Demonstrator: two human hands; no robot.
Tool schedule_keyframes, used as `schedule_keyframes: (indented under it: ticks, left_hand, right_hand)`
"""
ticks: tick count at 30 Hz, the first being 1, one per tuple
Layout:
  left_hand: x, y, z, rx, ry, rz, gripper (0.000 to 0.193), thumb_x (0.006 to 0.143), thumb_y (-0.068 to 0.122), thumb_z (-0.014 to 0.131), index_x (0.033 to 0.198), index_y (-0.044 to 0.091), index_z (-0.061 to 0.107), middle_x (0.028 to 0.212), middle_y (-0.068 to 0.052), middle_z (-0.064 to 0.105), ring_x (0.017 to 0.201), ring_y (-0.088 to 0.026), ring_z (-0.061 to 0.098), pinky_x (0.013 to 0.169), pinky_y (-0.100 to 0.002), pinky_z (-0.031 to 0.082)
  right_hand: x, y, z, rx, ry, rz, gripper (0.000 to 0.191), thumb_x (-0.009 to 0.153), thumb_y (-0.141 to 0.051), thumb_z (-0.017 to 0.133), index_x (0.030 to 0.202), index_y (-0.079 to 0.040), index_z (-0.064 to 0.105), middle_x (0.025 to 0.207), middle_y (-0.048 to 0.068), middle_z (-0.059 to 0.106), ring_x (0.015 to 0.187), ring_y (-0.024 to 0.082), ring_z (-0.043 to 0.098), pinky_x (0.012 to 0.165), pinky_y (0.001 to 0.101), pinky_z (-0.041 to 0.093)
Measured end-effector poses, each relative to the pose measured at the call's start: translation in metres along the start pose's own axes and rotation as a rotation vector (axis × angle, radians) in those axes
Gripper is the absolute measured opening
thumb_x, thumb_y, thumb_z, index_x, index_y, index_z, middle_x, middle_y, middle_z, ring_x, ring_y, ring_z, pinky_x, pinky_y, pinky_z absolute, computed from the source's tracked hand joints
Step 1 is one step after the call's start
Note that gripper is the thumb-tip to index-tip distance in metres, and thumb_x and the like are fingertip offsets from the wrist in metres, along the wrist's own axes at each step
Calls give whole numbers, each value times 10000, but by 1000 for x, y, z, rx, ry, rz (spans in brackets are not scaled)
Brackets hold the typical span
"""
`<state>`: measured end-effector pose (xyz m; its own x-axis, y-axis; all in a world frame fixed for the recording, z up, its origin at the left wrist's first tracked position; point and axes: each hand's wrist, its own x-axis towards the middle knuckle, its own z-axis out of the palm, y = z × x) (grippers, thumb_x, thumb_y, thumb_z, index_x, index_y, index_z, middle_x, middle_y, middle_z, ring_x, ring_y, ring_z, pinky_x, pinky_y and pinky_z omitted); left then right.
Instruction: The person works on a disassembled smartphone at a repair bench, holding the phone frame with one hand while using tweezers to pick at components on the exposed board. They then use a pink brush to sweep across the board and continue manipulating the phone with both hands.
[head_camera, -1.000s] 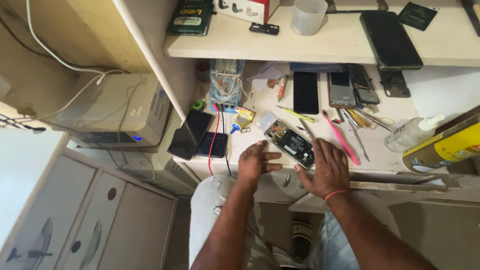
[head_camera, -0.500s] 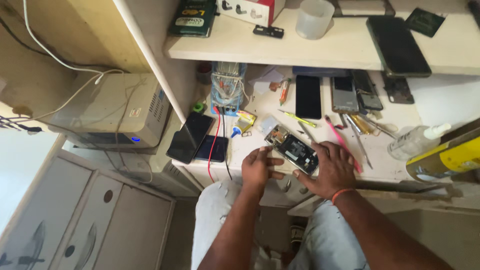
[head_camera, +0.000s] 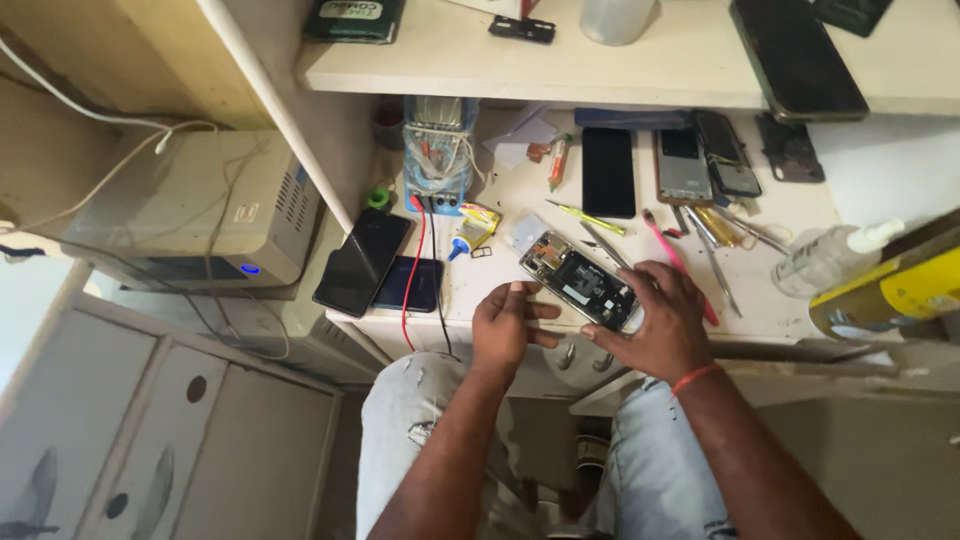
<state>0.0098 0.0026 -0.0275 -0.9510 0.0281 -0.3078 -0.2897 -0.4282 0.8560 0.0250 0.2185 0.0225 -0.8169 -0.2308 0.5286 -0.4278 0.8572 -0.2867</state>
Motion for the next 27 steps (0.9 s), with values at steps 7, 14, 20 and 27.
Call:
schedule_keyframes:
  ticks: [7,14,20,27]
  left_hand:
    - [-1,15,6,61,-12,-114,454,1028,392,536,1056,-46,651,856,-168,755,532,-234,668,518,-322,563]
    - [-14,23,27,73,-40,-208,485,974,501,589,982,23,674,793,-87,727,555,-201,655,516,-297,499]
    - [-9,17,45,-31,-34,83,275,908,286,765,954,16,739,826,-34,724,653,-93,642,568,-280,508]
    - [2,12,49,170,-80,174,246,937,251,754,953,6,741,801,-23,725,679,-100,617,598,-287,503]
  right_hand:
    - [4,-14,-2,-5,176,-35,716,526,-365,907,1139,-93,659,1374,162,521,1314,391,490,1100,536,355]
    - [10,-28,-9,199,283,45,653,633,-258,914,1178,-75,605,1358,134,538,1295,342,526,1112,446,431]
    - [6,-39,-6,325,157,-44,730,606,-249,917,1199,-21,558,1267,156,545,1209,346,552,1039,438,469]
    - [-7,-14,14,800,86,381,553,920,-173,760,1403,-16,540,1154,46,652,938,82,622,803,231,519]
